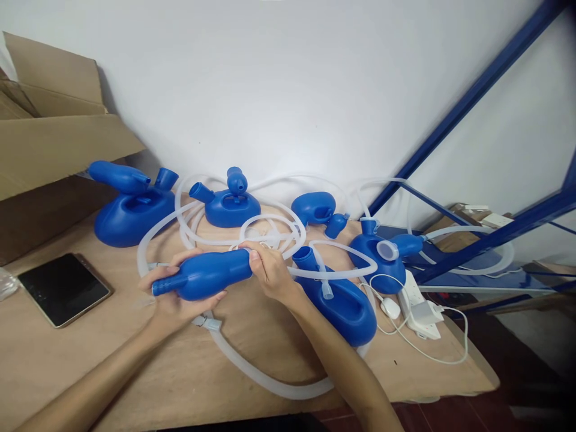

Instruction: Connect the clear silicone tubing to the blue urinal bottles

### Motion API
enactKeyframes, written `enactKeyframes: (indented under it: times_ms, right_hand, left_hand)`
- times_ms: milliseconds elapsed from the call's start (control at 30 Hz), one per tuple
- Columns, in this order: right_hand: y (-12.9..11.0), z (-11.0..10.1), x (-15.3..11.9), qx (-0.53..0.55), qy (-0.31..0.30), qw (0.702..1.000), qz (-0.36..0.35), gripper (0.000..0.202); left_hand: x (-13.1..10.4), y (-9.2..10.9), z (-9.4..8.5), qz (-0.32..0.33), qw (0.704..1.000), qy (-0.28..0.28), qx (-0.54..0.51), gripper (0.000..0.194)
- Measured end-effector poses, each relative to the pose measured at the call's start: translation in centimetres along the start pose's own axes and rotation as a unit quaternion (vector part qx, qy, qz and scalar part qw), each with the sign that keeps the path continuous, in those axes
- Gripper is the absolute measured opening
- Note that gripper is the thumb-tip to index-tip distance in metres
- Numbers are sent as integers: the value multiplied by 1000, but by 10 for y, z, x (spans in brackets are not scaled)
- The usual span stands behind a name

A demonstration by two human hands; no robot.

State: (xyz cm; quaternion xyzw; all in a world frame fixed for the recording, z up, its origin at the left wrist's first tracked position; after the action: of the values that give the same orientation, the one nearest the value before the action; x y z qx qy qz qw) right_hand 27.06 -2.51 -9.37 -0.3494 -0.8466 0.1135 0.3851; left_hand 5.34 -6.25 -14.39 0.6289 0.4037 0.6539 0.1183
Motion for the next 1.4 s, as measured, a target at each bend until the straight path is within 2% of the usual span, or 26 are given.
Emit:
enactKeyframes:
  times_ms: [167, 233, 333, 400, 533, 600, 700, 767, 867, 933, 1067, 1200, 1300, 1400]
  right_hand:
    - [7, 0, 1, 42, 6, 999, 1, 43]
    - [9, 3, 2, 66, 21, 998, 1, 44]
    - [6, 7, 4, 67, 10, 998, 4, 38]
    - [3, 7, 7, 71, -14, 997, 41, 35]
    - [4, -15, 20, 102, -9, 985, 138, 36]
    - [14, -30, 33, 41, 7, 988, 151, 33]
    - [35, -45, 54, -109, 18, 979, 174, 30]
    - [47, -45, 64, -172, 4, 966, 194, 30]
    - [54, -37, 66, -191, -23, 962, 195, 39]
    - [51, -33, 62, -182, -36, 964, 192, 46]
    - [34, -37, 55, -92, -66, 969, 221, 36]
    - [5, -36, 57, 71, -103, 979, 163, 25]
    - [-15, -26, 58, 153, -136, 970, 130, 29]
    - [-25, -19, 58, 173, -126, 971, 110, 40]
  left_hand:
    - [0, 6, 0, -9, 999, 0, -31, 81]
    - [2, 10, -2, -40, 998, 40, -16, 78]
    - [6, 15, -7, -92, 985, 143, 40, 82]
    - [11, 15, -8, -103, 980, 166, 49, 85]
    - [22, 7, -7, -140, 979, 150, 5, 79]
    - [28, 2, -9, -167, 973, 159, -15, 75]
    - [33, -4, -12, -203, 965, 163, -30, 73]
    - [35, -6, -13, -218, 962, 162, -34, 74]
    - [35, -9, -11, -221, 961, 166, -26, 75]
    - [34, -10, -9, -223, 960, 169, -27, 79]
    - [32, -12, -5, -236, 958, 161, -31, 81]
    - [27, -10, -2, -217, 965, 143, -24, 84]
    - [23, -7, -1, -188, 974, 127, -23, 91]
    - [21, -6, -1, -186, 974, 129, -20, 85]
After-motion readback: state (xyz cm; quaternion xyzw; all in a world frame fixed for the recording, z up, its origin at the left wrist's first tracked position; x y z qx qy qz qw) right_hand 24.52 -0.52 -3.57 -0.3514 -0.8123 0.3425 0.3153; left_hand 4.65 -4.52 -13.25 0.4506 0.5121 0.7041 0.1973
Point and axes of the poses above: each hand's wrist, its own x-axis towards the middle knuckle, its own z-axis out of the palm, y = z × x, the point moved 1 cm from there along x, towards the middle knuckle, and after that the axes turned 4 degrees about -x, right-handed, at the moved point
